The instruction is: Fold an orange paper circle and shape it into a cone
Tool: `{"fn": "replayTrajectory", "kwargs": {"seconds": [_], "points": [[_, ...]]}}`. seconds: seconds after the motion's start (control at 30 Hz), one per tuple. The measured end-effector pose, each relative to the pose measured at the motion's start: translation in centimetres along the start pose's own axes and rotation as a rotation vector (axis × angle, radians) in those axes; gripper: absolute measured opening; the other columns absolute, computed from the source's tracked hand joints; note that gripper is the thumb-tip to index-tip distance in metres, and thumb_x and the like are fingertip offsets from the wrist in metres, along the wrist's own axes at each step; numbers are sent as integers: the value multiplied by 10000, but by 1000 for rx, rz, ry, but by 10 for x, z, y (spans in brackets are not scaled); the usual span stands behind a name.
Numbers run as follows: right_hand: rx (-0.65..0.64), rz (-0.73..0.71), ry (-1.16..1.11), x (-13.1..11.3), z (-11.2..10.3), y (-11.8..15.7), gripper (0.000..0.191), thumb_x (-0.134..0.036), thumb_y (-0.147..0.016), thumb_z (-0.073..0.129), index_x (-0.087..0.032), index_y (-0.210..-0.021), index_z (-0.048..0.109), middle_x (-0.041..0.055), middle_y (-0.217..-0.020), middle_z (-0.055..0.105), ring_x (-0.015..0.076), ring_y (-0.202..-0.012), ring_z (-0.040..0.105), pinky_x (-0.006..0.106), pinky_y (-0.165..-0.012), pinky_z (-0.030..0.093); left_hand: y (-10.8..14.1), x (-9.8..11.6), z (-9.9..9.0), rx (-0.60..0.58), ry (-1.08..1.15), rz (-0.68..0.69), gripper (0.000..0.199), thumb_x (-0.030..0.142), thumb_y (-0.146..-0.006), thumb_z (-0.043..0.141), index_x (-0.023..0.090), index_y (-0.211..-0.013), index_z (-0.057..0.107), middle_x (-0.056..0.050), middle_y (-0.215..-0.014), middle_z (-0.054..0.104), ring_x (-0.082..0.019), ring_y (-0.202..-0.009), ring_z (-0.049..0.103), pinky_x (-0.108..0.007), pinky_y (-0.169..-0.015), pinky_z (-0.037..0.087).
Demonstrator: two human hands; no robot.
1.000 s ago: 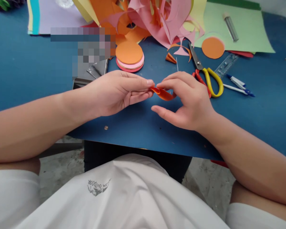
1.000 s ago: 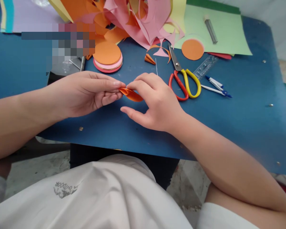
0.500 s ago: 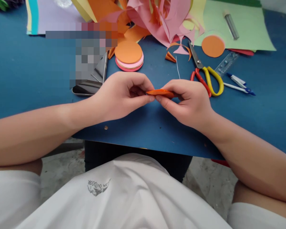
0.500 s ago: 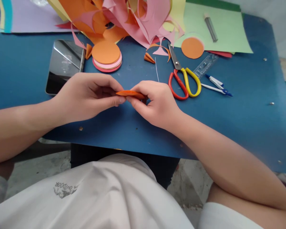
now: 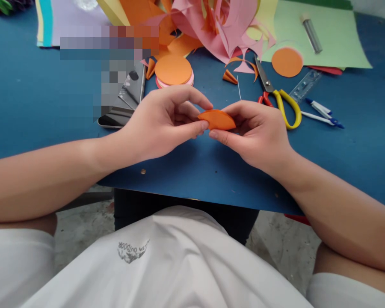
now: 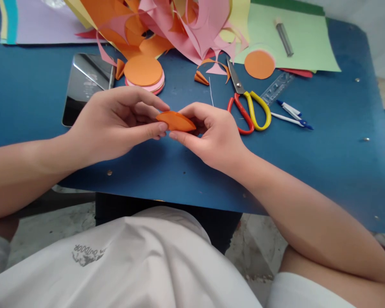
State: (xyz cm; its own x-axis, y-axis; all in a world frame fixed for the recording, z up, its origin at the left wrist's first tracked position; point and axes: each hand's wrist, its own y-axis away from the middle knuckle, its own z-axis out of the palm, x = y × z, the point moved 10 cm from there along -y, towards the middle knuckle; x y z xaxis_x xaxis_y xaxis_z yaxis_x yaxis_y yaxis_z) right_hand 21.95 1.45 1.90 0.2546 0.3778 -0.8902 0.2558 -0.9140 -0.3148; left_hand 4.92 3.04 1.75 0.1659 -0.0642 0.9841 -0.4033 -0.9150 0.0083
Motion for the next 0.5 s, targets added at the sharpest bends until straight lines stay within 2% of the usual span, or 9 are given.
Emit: {"fn": "replayTrajectory", "kwargs": {"seconds": [0.13, 0.3, 0.5], "points": [[2, 40, -6, 1, 0, 1, 266, -399, -848, 1045, -261, -986, 864, 25, -968, 881, 237, -821, 809, 391, -714, 742, 5, 1, -4, 61, -17, -16, 234, 299, -908, 960, 234, -1121, 887, 1, -914, 852, -188, -851, 806, -323, -836, 667], [-11, 37, -17, 0, 1, 2, 273, -395, -852, 1043, -251, -999, 863, 24, -952, 873, 221, -794, 800, 372, -689, 734, 6, 8, -4, 83, -20, 14, 163, 219, -903, 965, 231, -1061, 928, -8, -1020, 895, -198, -976, 833, -330, -955, 684], [-31, -2, -4, 3, 2, 0, 247, -377, -874, 1027, -257, -950, 826, 9, -896, 828, 199, -749, 760, 353, -653, 696, 7, 11, -7, 118, 9, 47, 123, 182, -906, 957, 270, -993, 952, 37, -990, 915, -177, -964, 819, -323, -914, 674]]}}
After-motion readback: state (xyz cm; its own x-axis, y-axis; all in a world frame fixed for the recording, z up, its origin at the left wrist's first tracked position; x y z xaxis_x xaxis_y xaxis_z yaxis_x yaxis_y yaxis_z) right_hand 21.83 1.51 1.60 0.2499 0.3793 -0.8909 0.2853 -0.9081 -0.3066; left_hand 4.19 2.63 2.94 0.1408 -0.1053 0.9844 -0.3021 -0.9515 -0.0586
